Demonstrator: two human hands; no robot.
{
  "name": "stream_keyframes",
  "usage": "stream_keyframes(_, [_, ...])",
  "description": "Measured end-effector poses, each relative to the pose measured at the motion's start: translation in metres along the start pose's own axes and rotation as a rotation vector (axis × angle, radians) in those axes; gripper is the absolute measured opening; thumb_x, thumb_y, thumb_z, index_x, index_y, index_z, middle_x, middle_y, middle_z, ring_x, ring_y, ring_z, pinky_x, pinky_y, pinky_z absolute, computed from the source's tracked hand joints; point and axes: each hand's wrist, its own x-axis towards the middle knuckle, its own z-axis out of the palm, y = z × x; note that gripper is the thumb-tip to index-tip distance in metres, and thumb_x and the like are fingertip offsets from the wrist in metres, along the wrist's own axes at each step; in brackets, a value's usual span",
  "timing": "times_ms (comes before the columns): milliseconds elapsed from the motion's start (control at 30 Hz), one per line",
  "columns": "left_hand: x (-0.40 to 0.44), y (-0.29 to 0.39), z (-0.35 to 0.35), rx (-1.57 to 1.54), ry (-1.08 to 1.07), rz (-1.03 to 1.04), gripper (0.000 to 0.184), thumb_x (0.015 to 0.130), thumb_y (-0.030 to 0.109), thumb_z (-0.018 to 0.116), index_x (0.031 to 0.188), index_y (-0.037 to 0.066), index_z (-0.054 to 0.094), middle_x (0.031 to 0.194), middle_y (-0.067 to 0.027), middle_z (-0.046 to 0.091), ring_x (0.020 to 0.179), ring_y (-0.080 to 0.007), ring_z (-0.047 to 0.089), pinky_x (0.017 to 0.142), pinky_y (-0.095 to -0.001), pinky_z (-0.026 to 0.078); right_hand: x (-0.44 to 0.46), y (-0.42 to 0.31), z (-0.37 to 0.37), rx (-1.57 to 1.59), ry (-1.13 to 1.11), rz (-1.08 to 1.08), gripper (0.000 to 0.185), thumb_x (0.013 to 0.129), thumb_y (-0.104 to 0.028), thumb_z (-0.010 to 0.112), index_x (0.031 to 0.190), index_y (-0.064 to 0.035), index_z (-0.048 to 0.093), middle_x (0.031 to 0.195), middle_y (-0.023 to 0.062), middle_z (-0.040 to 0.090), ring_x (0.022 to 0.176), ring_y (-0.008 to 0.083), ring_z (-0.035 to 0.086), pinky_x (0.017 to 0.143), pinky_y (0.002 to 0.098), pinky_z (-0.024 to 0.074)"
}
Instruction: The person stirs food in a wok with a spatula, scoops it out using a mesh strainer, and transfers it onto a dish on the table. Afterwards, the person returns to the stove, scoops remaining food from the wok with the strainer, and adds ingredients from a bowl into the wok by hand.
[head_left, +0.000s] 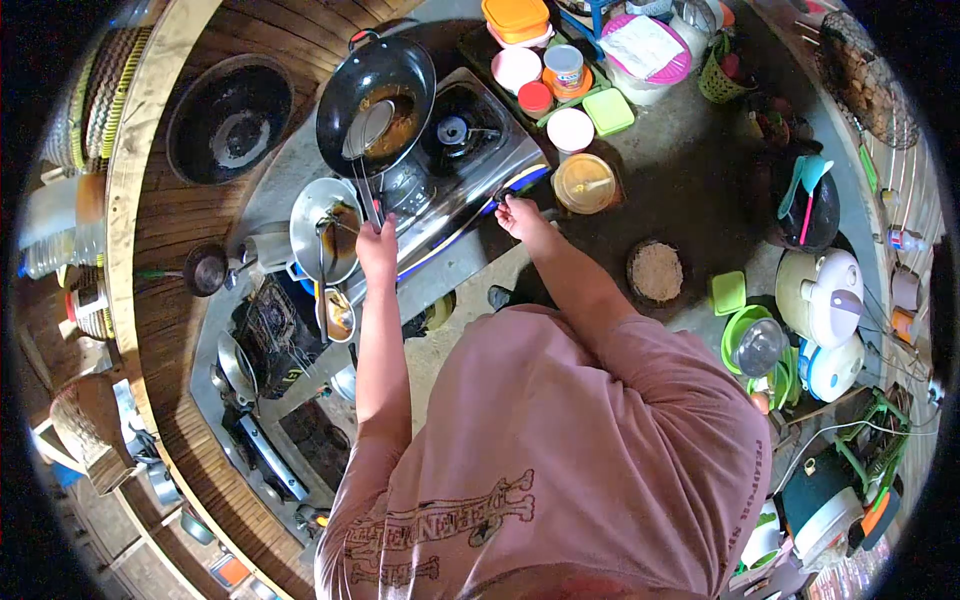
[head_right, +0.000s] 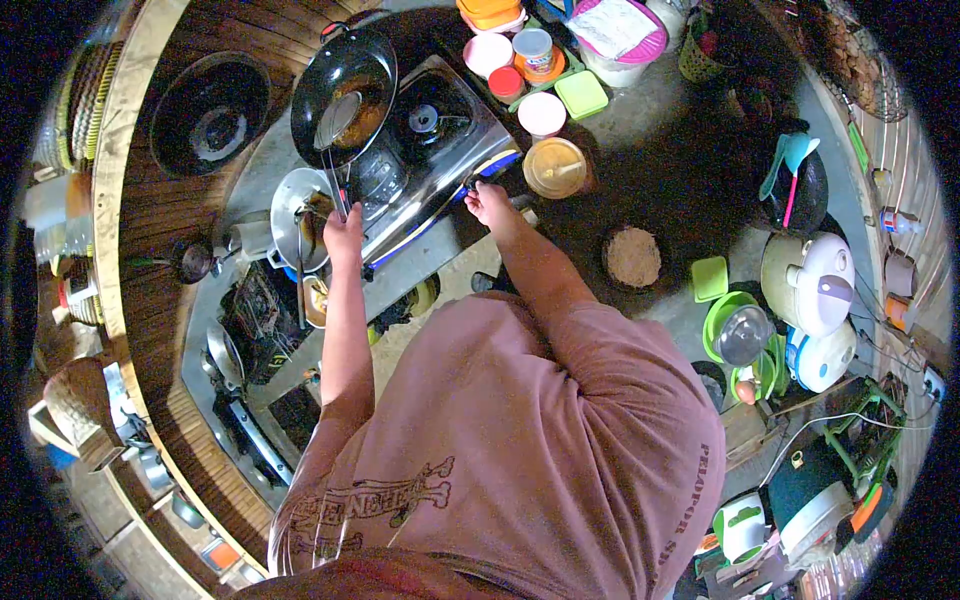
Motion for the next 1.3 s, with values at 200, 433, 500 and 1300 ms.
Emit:
stream_keyframes(200, [-0.014,0.036,-0.006,0.008,-0.044,-0.076,0.042,0.085,0.033,0.074,0.07,0.001,0.052,0.058,-0.0077,0.055,0.054,-0.0168,0.053,0.055,-0.0355,0.044,0.005,-0.001,-0.009,-0.048,-0.067,-0.005,0.019,0.099,-0.024,0.061,0.09,-0.0071,0.058,0.081,0.0058,0.061,0.072,0.0205,0.06,0.069,0.0354,0.0555])
stream_keyframes(433, [-0.036,0.044,0.014,0.097,-0.036,-0.042,0.041,0.085,0.034,0.074,0.074,-0.001,0.056,0.062,-0.0135,0.06,0.057,-0.0248,0.058,0.059,-0.039,0.047,-0.004,0.001,-0.024,-0.306,-0.081,0.046,0.031,0.096,-0.037,0.065,0.092,-0.0075,0.058,0.084,0.0064,0.061,0.075,0.0216,0.061,0.075,0.0383,0.0564])
stream_keyframes(500, [-0.038,0.031,0.028,0.136,-0.042,-0.01,0.04,0.085,0.034,0.073,0.081,-0.004,0.06,0.071,-0.0216,0.064,0.067,-0.0392,0.063,0.066,-0.0449,0.048,-0.013,-0.006,-0.038,-0.328,-0.187,0.101,0.031,0.095,-0.038,0.065,0.092,-0.0079,0.058,0.084,0.0063,0.062,0.076,0.0214,0.062,0.075,0.0377,0.0563])
stream_keyframes(1300, [-0.111,0.06,0.143,-0.085,0.044,-0.15,0.039,0.088,0.034,0.072,0.08,0.001,0.052,0.07,-0.0221,0.059,0.068,-0.043,0.059,0.062,-0.0489,0.046,-0.174,-0.109,-0.093,-1.159,-0.525,0.015,0.024,0.097,-0.021,0.061,0.105,0.0019,0.065,0.089,0.0088,0.067,0.083,0.0205,0.066,0.077,0.0339,0.0554])
